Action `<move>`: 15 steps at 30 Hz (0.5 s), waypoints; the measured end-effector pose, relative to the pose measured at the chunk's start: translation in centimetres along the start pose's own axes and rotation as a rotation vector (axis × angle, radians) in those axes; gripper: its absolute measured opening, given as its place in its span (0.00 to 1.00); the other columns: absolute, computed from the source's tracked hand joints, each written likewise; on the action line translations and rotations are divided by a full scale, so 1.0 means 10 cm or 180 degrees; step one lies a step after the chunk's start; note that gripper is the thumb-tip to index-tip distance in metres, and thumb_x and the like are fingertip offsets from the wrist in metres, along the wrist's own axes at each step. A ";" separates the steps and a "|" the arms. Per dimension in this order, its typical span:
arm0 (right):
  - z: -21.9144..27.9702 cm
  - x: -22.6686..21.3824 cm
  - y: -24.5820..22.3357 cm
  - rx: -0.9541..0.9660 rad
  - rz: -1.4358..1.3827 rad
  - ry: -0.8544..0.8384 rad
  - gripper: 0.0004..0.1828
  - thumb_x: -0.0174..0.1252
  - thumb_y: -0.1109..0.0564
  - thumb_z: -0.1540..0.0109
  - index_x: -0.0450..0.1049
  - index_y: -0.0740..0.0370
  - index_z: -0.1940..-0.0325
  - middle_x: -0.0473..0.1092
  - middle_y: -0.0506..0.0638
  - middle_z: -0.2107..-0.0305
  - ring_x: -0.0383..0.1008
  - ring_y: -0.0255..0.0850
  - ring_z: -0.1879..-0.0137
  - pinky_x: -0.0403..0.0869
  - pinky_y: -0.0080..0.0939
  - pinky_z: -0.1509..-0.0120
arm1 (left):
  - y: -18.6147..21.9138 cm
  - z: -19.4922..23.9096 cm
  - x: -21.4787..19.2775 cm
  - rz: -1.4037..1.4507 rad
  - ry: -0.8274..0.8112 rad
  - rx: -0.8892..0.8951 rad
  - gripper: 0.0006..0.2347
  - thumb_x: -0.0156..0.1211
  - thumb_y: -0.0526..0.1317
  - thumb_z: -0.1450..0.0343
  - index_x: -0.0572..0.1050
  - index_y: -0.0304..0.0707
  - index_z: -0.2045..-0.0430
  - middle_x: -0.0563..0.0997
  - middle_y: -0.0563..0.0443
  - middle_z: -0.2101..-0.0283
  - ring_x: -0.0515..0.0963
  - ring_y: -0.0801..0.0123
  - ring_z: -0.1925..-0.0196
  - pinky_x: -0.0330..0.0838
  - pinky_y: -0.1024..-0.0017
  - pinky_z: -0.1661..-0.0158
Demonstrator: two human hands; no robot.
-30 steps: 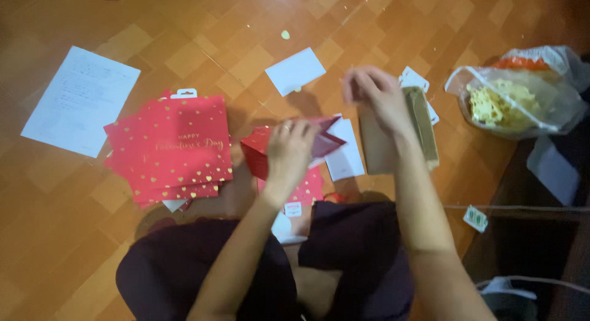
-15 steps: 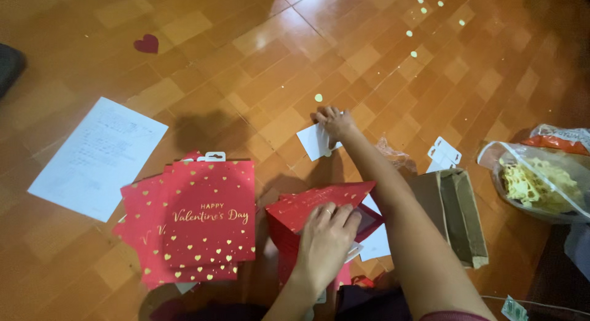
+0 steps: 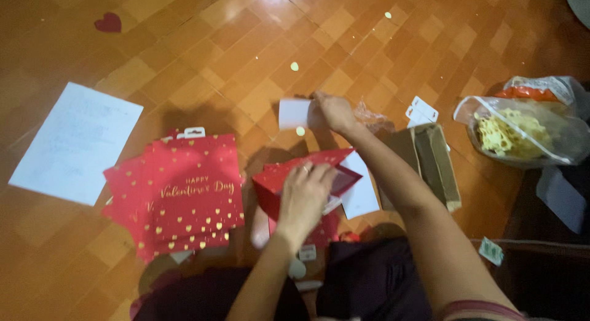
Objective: The person sits on the floor and assembles red Valentine's Day gift boxes by inserting white paper inserts and tying red ribbons around them. The person handles multiple boxes one at a time, stacking completed units and continuing the process.
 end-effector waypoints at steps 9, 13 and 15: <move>2.25 -1.53 -0.92 0.0065 -0.3948 0.2589 0.20 0.54 0.55 0.26 0.61 0.65 0.33 0.68 0.52 0.47 0.69 0.41 0.41 0.72 0.45 0.35 | 0.04 0.24 -0.27 0.0549 0.0178 0.0111 0.15 0.62 0.29 0.43 0.85 0.44 0.65 0.85 0.58 0.57 0.80 0.62 0.55 0.78 0.65 0.54; 3.03 -1.37 -1.39 -0.0248 -0.2870 0.2352 0.21 0.50 0.58 0.24 0.58 0.67 0.29 0.64 0.56 0.39 0.64 0.41 0.32 0.64 0.43 0.25 | 0.11 0.35 -0.45 0.0357 0.0150 0.0071 0.06 0.62 0.30 0.34 0.83 0.45 0.73 0.85 0.57 0.67 0.82 0.68 0.59 0.78 0.69 0.58; 3.25 -1.28 -1.49 -0.0432 -0.2363 0.1982 0.10 0.52 0.62 0.27 0.68 0.64 0.41 0.73 0.54 0.51 0.73 0.41 0.47 0.73 0.42 0.39 | 0.11 0.47 -0.61 0.0599 0.0578 0.0479 0.11 0.59 0.28 0.36 0.84 0.49 0.68 0.86 0.58 0.64 0.82 0.67 0.63 0.77 0.69 0.62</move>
Point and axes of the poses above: each hand's wrist, its own z-axis away from the middle knuckle, its own x-axis out of the palm, y = z × x, the point moved 1 cm from there along -z, towards the middle knuckle
